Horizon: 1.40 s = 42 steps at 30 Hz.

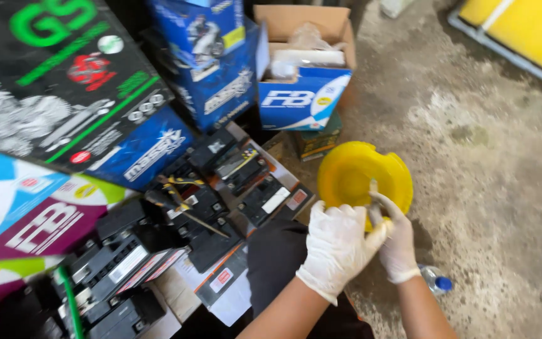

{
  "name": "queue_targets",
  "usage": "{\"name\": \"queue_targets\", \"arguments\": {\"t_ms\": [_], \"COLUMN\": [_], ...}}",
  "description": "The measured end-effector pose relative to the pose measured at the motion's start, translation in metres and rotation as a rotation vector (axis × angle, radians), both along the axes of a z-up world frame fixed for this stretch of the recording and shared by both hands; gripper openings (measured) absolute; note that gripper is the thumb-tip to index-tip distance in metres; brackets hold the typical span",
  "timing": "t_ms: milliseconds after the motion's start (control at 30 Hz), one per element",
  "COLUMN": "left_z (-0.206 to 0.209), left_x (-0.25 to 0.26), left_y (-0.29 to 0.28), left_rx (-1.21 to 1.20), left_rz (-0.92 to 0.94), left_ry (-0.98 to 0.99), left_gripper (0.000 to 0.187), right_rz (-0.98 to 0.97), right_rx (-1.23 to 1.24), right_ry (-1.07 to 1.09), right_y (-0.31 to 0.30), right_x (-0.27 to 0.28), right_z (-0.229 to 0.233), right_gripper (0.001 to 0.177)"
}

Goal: Filling small battery cells with liquid using a syringe drawn from a bucket

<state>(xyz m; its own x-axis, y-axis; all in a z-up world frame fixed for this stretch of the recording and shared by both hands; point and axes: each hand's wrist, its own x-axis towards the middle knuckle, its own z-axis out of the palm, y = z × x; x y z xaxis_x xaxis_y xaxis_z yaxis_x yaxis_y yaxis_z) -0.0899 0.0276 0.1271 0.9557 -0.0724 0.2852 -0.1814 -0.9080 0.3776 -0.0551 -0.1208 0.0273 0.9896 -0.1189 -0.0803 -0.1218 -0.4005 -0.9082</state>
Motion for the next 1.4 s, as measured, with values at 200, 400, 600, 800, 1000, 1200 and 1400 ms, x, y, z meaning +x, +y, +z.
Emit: {"name": "queue_targets", "arguments": {"t_ms": [200, 400, 600, 800, 1000, 1200, 1400], "left_z": [0.053, 0.100, 0.124, 0.156, 0.113, 0.074, 0.083], "left_x": [-0.052, -0.099, -0.151, -0.188, -0.207, -0.209, -0.208], "left_y": [0.066, 0.153, 0.229, 0.275, 0.292, 0.299, 0.300], "left_rx": [-0.406, -0.794, -1.119, -1.587, -2.018, -2.111, -1.994], "left_rz": [0.022, 0.094, 0.367, 0.663, 0.529, 0.509, 0.603], "left_ry": [-0.124, 0.077, 0.235, 0.472, 0.216, 0.209, 0.342], "left_gripper": [0.030, 0.030, 0.053, 0.066, 0.051, 0.045, 0.053], "right_rz": [-0.051, 0.000, 0.761, 1.098, 1.274, 1.576, 1.666], "right_rx": [0.022, 0.042, 0.017, 0.103, 0.155, -0.004, 0.146], "right_ry": [-0.053, 0.030, -0.605, -0.635, -0.578, 0.097, 0.347], "right_y": [0.062, 0.155, 0.213, 0.268, 0.298, 0.280, 0.271], "right_x": [-0.035, -0.077, -0.104, -0.134, -0.140, -0.128, -0.135], "right_z": [0.115, 0.208, 0.191, 0.207, 0.199, 0.155, 0.160], "right_gripper": [0.025, 0.024, 0.017, 0.029, 0.026, 0.085, 0.105]}}
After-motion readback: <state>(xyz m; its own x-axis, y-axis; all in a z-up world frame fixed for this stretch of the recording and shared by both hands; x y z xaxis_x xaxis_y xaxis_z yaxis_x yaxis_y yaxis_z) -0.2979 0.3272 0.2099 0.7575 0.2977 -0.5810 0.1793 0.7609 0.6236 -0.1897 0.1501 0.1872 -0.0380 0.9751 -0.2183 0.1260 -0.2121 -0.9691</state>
